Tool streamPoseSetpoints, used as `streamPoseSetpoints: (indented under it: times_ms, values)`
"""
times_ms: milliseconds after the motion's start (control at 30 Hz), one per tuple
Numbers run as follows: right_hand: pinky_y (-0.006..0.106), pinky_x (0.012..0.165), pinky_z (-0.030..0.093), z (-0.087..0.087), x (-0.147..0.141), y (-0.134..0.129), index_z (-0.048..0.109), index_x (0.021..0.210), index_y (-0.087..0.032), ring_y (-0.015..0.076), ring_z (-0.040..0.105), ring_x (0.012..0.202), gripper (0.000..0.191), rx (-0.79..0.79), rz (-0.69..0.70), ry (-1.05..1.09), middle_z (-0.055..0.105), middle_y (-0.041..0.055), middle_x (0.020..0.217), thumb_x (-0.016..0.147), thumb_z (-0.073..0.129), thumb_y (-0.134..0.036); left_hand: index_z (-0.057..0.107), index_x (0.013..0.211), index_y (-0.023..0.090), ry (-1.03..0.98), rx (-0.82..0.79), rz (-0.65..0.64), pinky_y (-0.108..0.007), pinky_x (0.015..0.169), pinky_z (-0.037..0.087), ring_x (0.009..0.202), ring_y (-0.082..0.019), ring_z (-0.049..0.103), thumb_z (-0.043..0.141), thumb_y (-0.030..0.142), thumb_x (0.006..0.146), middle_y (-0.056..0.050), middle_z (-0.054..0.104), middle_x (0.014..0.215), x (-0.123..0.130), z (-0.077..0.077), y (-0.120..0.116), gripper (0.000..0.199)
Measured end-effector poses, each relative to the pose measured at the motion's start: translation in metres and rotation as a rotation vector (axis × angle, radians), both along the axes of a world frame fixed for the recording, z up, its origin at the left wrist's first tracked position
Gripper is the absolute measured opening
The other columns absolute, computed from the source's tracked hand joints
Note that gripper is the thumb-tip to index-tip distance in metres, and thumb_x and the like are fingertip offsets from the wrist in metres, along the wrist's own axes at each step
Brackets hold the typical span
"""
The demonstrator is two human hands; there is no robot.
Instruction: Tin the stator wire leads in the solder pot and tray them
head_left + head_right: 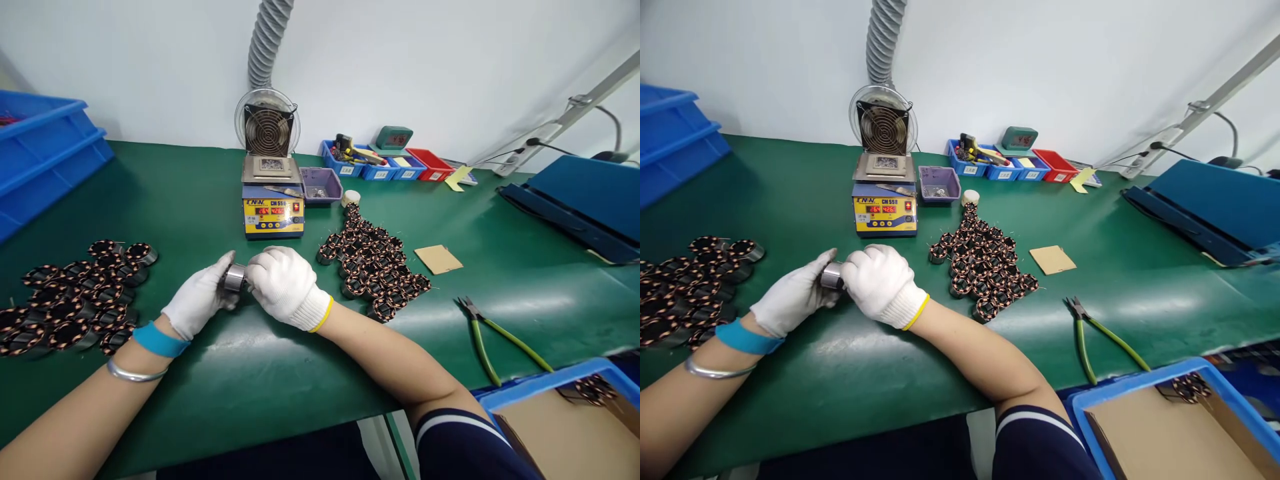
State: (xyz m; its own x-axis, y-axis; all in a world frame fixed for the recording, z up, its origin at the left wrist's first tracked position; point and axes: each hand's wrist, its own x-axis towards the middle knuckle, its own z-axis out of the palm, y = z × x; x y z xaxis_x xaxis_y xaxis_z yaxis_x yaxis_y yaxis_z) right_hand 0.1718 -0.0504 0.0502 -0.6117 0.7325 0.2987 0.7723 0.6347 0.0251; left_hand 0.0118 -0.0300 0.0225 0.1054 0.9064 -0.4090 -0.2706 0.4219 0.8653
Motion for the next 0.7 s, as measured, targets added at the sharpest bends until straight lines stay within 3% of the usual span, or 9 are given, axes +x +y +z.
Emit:
streamPoseSetpoints:
  times_ms: [67, 133, 200, 300, 433, 500, 567, 633, 700]
  values:
    - [0.037, 0.074, 0.044, 0.002, 0.000, -0.001, 0.062, 0.097, -0.015, 0.0235, 0.056, 0.086, 0.018, -0.063, -0.042, 0.041, 0.064, 0.0087, 0.099, 0.089, 0.050, -0.026, 0.056, 0.072, 0.017, -0.050, -0.018, -0.009, -0.023, 0.045, 0.050, 0.058, -0.014, 0.059, 0.071, 0.042, 0.073, 0.000, 0.059, 0.065, 0.002, 0.001, -0.002, 0.029]
    - [0.036, 0.073, 0.043, 0.002, 0.000, -0.001, 0.062, 0.097, -0.016, 0.0228, 0.056, 0.086, 0.017, -0.104, -0.074, 0.069, 0.063, 0.0076, 0.099, 0.088, 0.052, -0.027, 0.057, 0.077, 0.016, -0.080, -0.022, -0.002, -0.022, 0.048, 0.051, 0.061, -0.013, 0.059, 0.067, 0.043, 0.077, 0.000, 0.060, 0.068, 0.003, 0.004, -0.005, 0.028]
    - [0.035, 0.072, 0.042, 0.001, 0.000, -0.001, 0.062, 0.096, -0.016, 0.0226, 0.056, 0.085, 0.017, -0.122, -0.085, 0.077, 0.063, 0.0074, 0.097, 0.088, 0.052, -0.028, 0.059, 0.086, 0.016, -0.072, 0.005, -0.043, -0.019, 0.041, 0.046, 0.057, -0.011, 0.056, 0.064, 0.048, 0.079, 0.000, 0.059, 0.070, 0.002, 0.009, -0.009, 0.033]
    - [0.035, 0.072, 0.042, -0.002, 0.001, 0.001, 0.062, 0.096, -0.016, 0.0227, 0.056, 0.086, 0.017, -0.122, -0.091, 0.090, 0.062, 0.0080, 0.097, 0.088, 0.052, -0.028, 0.059, 0.101, 0.018, -0.003, 0.092, -0.235, -0.017, 0.036, 0.039, 0.053, -0.010, 0.053, 0.073, 0.043, 0.072, 0.002, 0.058, 0.069, -0.001, 0.013, -0.013, 0.041]
    - [0.035, 0.073, 0.043, -0.004, 0.011, 0.005, 0.063, 0.097, -0.017, 0.0231, 0.057, 0.087, 0.017, -0.157, -0.062, 0.108, 0.063, 0.0076, 0.097, 0.086, 0.052, -0.026, 0.061, 0.088, 0.014, 0.094, 0.137, -0.377, -0.019, 0.033, 0.034, 0.038, -0.008, 0.042, 0.073, 0.031, 0.067, 0.003, 0.053, 0.053, -0.007, 0.009, -0.008, 0.030]
    - [0.034, 0.073, 0.044, -0.005, 0.019, 0.009, 0.064, 0.096, -0.017, 0.0228, 0.058, 0.088, 0.018, -0.182, -0.078, 0.191, 0.065, 0.0069, 0.097, 0.087, 0.051, -0.025, 0.062, 0.082, 0.011, 0.048, 0.082, -0.364, -0.021, 0.032, 0.030, 0.034, -0.008, 0.040, 0.065, 0.034, 0.069, -0.003, 0.059, 0.056, -0.010, 0.008, -0.003, 0.026]
    - [0.032, 0.074, 0.045, -0.007, 0.025, 0.014, 0.065, 0.095, -0.018, 0.0212, 0.060, 0.088, 0.018, -0.233, -0.192, 0.386, 0.066, 0.0053, 0.096, 0.087, 0.051, -0.025, 0.063, 0.083, 0.010, -0.023, 0.025, -0.310, -0.021, 0.032, 0.028, 0.033, -0.007, 0.038, 0.058, 0.032, 0.069, -0.009, 0.064, 0.063, -0.012, 0.010, 0.000, 0.027]
    - [0.030, 0.074, 0.047, -0.010, 0.026, 0.016, 0.066, 0.093, -0.019, 0.0188, 0.061, 0.084, 0.017, -0.367, -0.299, 0.614, 0.067, 0.0033, 0.090, 0.086, 0.052, -0.026, 0.064, 0.085, 0.009, -0.093, -0.015, -0.246, -0.021, 0.034, 0.029, 0.036, -0.007, 0.040, 0.056, 0.026, 0.067, -0.009, 0.065, 0.067, -0.011, 0.013, 0.000, 0.026]
    - [0.030, 0.073, 0.050, -0.015, 0.021, 0.015, 0.067, 0.093, -0.019, 0.0174, 0.063, 0.080, 0.017, -0.574, -0.312, 0.770, 0.068, 0.0019, 0.084, 0.083, 0.057, -0.028, 0.063, 0.081, 0.011, -0.148, -0.045, -0.192, -0.021, 0.036, 0.032, 0.041, -0.008, 0.044, 0.056, 0.020, 0.063, -0.005, 0.062, 0.067, -0.009, 0.016, -0.001, 0.021]
